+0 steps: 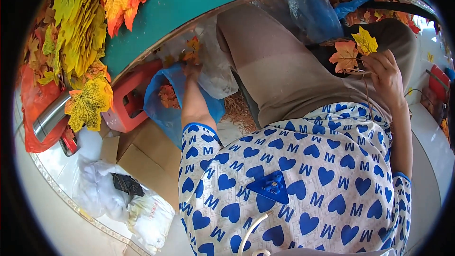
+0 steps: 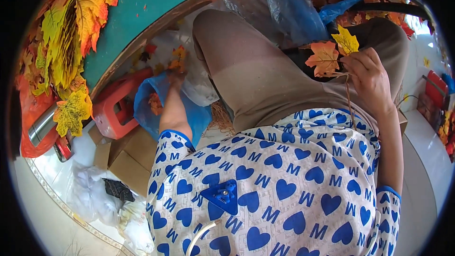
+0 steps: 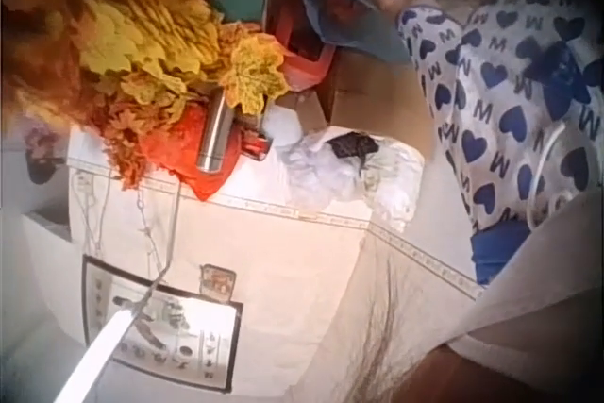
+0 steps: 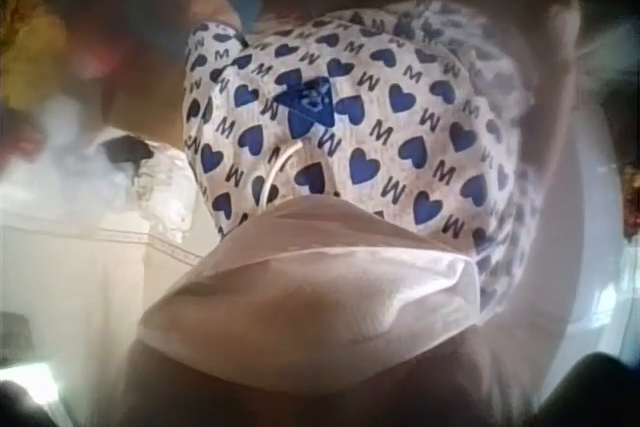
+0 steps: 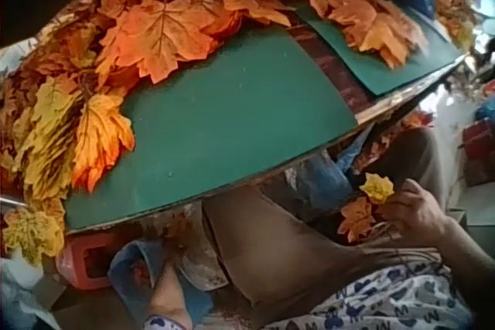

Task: The person assembles artificial maple leaves by hand, attaching individual artificial leaves to plastic stems.

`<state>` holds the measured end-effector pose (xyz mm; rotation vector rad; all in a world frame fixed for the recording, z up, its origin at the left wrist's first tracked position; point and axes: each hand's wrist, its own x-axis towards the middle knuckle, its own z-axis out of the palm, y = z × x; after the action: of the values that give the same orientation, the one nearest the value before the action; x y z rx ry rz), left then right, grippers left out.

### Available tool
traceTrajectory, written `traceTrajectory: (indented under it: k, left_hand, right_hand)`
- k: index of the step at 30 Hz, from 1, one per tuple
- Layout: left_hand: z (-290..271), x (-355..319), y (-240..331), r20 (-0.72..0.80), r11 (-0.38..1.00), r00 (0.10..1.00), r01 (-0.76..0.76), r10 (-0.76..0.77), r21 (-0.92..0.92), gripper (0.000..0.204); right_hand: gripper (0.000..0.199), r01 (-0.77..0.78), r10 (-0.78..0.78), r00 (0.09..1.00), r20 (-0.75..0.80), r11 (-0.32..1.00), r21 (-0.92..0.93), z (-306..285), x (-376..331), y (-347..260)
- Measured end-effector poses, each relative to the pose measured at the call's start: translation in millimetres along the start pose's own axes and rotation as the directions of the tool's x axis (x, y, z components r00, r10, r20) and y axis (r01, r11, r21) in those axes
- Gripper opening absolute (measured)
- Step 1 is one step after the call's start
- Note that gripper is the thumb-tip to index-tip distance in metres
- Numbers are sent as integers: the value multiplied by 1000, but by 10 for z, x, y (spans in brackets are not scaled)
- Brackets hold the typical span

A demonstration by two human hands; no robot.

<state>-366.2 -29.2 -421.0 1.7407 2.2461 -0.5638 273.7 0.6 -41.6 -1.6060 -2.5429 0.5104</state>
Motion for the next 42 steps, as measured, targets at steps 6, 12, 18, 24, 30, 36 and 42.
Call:
traceTrajectory:
  k: [6, 12, 18, 24, 30, 36, 42]
  left_hand:
    - [-203, -165, 87, 75, 989, 997, 46, -36, -139, 53]
    - [-1304, -589, 586, -90, 944, 952, 271, -292, -190, 36]
    - [-1508, -864, 313, -673, 985, 739, -102, -18, -138, 32]
    - [-2765, -1751, 766, -651, 694, 524, -719, 549, 8, 18]
    - [-4805, -2851, 1395, -868, 668, 310, -744, 388, 33, 11]
    - [-6214, -2181, 1556, -985, 753, 71, -654, 159, 74, 7]
    - [-6399, -1737, 2303, -963, 689, -26, -693, 270, 212, 8]
  right_hand:
    - [22, 9, -9, 1000, 5, 1000, -19, -38, 45, -45]
    - [19, 53, -53, 998, -34, 998, -20, -90, 103, -75]
    - [22, 165, -162, 980, -112, 986, 24, -260, 212, -199]
    - [28, 383, -353, 915, -193, 912, 147, -387, 167, -169]
    - [25, 584, -548, 798, -250, 806, 97, -1067, 218, -487]
    - [32, 725, -658, 569, -493, 685, -78, -1510, 331, -556]
    - [33, 643, -511, 495, -703, 759, -99, -1476, 555, -450]
